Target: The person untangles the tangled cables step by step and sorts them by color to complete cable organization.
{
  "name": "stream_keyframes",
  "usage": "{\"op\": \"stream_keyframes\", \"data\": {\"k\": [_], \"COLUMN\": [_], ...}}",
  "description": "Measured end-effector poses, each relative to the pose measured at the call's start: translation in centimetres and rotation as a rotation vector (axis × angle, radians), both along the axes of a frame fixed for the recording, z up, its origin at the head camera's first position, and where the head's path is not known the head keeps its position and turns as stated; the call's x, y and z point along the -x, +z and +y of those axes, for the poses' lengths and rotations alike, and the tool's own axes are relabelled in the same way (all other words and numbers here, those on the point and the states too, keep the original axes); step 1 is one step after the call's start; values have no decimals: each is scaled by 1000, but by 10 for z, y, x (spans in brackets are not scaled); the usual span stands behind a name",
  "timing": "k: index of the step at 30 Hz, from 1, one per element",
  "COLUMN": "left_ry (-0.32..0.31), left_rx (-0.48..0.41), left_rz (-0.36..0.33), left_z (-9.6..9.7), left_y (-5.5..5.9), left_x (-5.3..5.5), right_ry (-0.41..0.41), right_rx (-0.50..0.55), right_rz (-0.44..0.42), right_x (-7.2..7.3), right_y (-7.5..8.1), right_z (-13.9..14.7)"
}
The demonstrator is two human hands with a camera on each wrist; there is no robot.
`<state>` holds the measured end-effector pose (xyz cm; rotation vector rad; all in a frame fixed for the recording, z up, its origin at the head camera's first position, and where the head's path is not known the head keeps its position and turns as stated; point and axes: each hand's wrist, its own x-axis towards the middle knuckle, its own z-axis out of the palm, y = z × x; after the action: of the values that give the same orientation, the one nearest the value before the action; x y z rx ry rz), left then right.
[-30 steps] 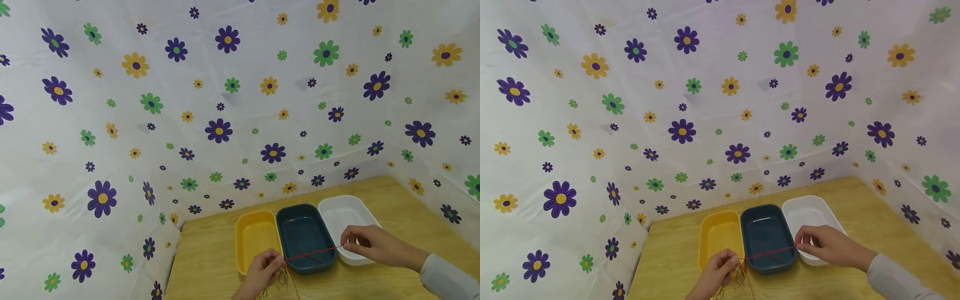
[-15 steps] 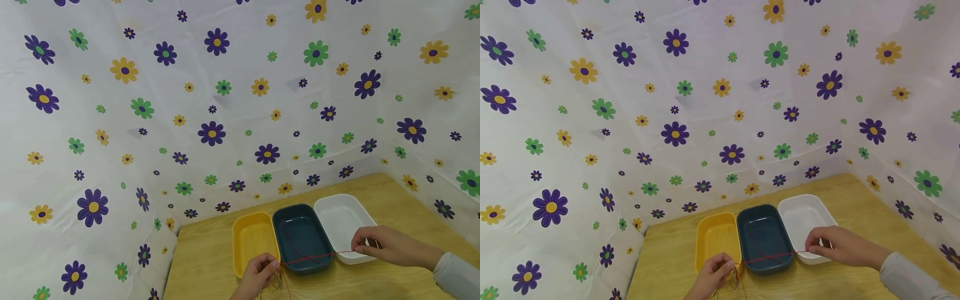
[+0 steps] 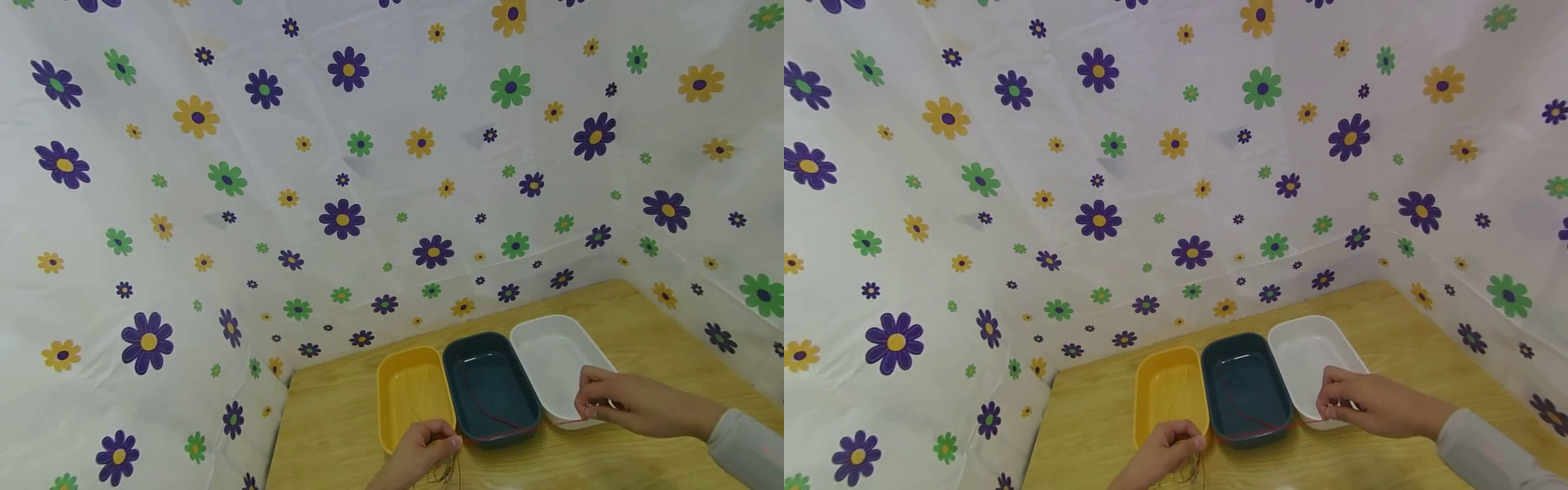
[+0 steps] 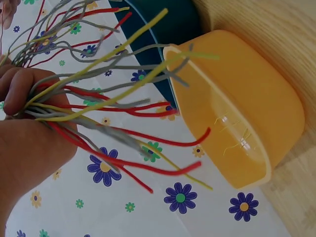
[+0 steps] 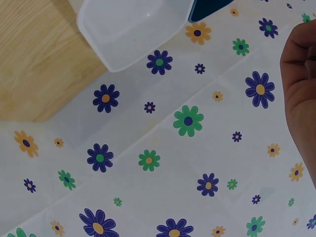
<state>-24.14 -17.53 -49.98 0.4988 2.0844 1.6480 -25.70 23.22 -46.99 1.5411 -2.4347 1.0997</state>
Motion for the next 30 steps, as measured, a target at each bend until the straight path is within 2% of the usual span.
{"op": "stream_keyframes", "data": {"k": [4, 10, 13, 17, 21, 24, 26, 30], "left_ry": [-30, -32, -15, 32, 92, 114, 121, 134], "left_rx": [57, 12, -26, -49, -56, -84, -103, -116], "left_rz": [24, -22, -56, -98, -108, -124, -135, -137], "left_z": [-2, -2, 0, 3, 5, 7, 8, 8], "left_y": [3, 1, -2, -5, -6, -7, -8, -10], "left_x": [1, 2, 2, 0, -1, -3, -4, -6], "right_ry": [21, -33, -70, -77, -85, -95, -98, -120], "right_rx": [-5, -20, -27, -71, -147, -191, -201, -173], "right_rz": [-9, -67, -80, -108, -180, -226, -226, -150], "right_x": [2, 3, 3, 4, 4, 4, 5, 5], "right_y": [-2, -5, -5, -6, -7, -7, -6, -7], "right_z": [0, 3, 4, 3, 0, -1, -1, -1]}}
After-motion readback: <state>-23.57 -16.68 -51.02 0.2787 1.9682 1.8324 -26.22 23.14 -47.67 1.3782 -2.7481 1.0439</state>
